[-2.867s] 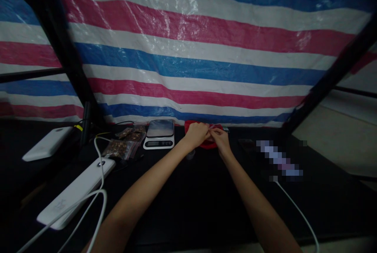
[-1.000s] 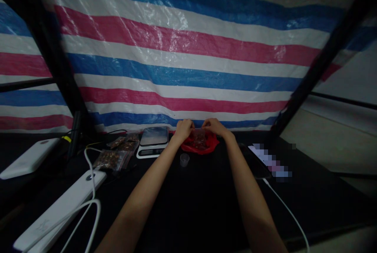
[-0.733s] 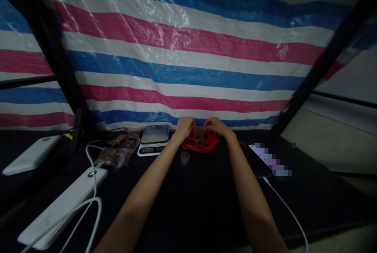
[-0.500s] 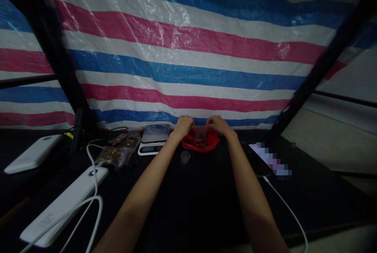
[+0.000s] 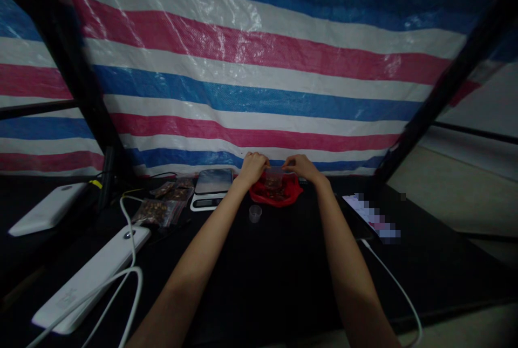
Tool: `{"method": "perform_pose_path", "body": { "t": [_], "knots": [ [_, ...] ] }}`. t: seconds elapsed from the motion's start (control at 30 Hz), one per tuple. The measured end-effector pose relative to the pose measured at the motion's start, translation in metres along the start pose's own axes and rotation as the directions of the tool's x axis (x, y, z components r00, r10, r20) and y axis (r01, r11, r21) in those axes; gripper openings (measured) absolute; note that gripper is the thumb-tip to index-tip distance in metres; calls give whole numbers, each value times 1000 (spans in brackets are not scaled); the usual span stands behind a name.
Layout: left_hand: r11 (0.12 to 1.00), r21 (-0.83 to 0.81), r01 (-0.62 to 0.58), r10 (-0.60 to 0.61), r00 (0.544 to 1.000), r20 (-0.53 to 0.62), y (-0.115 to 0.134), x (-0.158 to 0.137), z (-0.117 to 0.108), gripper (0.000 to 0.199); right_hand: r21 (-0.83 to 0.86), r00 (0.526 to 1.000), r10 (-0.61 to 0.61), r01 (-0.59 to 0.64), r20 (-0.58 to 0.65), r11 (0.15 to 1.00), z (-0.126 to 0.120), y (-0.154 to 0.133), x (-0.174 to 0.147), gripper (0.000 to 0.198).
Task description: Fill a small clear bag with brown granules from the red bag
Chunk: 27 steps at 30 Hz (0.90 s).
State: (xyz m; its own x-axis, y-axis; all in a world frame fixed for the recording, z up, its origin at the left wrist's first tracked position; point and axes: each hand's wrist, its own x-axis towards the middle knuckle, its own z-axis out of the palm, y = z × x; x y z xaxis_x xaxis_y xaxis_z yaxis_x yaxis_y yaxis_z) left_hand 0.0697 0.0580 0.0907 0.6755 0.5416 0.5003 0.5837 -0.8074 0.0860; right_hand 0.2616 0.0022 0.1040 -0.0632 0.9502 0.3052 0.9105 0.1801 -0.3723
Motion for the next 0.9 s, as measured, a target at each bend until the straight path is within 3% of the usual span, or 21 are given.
{"method": "perform_pose_path", "body": {
  "t": [0.17,0.4,0.9],
  "knots": [
    [999,-40,16,-17,1000,-22,0,1,-6,19,-15,998,-16,15,-58,1000,-9,-8,-3,9],
    [980,-138,142,-128,986,108,-4,1,-5,18,-45,989,1,-8,-145,999,-14,-14,-5,13],
    [974,-177,145,-137,989,55,-5,2,-1,14,-68,996,24,-30,-82,997,-14,-9,-7,12]
  ]
}}
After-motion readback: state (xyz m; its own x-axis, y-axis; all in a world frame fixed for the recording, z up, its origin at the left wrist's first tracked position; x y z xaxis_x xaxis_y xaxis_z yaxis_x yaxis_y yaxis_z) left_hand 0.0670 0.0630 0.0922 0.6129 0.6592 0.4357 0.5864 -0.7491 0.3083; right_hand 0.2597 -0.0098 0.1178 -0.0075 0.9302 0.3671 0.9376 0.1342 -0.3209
